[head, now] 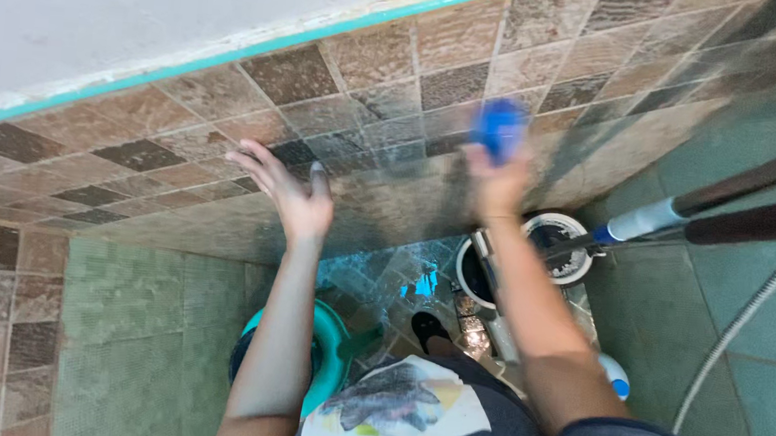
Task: The person scrubs the tiled walls of a bathroom using a blue scrub brush. They repeatedly dip the brush into a bucket of soapy water and scrub different sections of the wall, including the corners and the area near the door.
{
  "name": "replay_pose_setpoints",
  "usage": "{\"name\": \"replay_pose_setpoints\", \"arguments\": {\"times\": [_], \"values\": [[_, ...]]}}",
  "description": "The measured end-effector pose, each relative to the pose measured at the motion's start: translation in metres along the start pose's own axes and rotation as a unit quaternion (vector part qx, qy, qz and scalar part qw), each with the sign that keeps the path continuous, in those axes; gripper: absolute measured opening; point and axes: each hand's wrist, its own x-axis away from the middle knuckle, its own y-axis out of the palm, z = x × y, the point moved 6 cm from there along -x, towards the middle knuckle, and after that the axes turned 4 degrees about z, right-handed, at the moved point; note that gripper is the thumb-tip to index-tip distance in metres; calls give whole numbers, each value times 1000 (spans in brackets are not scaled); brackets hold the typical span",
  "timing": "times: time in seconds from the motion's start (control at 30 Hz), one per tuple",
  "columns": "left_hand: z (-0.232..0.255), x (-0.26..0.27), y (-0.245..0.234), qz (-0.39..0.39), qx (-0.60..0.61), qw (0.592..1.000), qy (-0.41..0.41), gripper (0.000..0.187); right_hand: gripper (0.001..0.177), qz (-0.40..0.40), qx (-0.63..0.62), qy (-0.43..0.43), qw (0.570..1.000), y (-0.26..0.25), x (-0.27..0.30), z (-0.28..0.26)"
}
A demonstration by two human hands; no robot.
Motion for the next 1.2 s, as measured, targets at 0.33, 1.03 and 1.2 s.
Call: {"name": "replay_pose_setpoints", "arguments": {"times": [0.33, 1.03, 1.2], "values": [[6, 1, -3, -16, -1, 1000, -25, 109, 107, 119, 17, -38, 992, 67, 59, 21], [-142, 76, -58, -142, -8, 990, -3, 88, 45, 21, -275, 281, 919, 220, 216, 37], [-312, 188, -121, -170, -45, 978, -110, 77, 36, -255, -114, 282, 918, 250, 374, 5]]}}
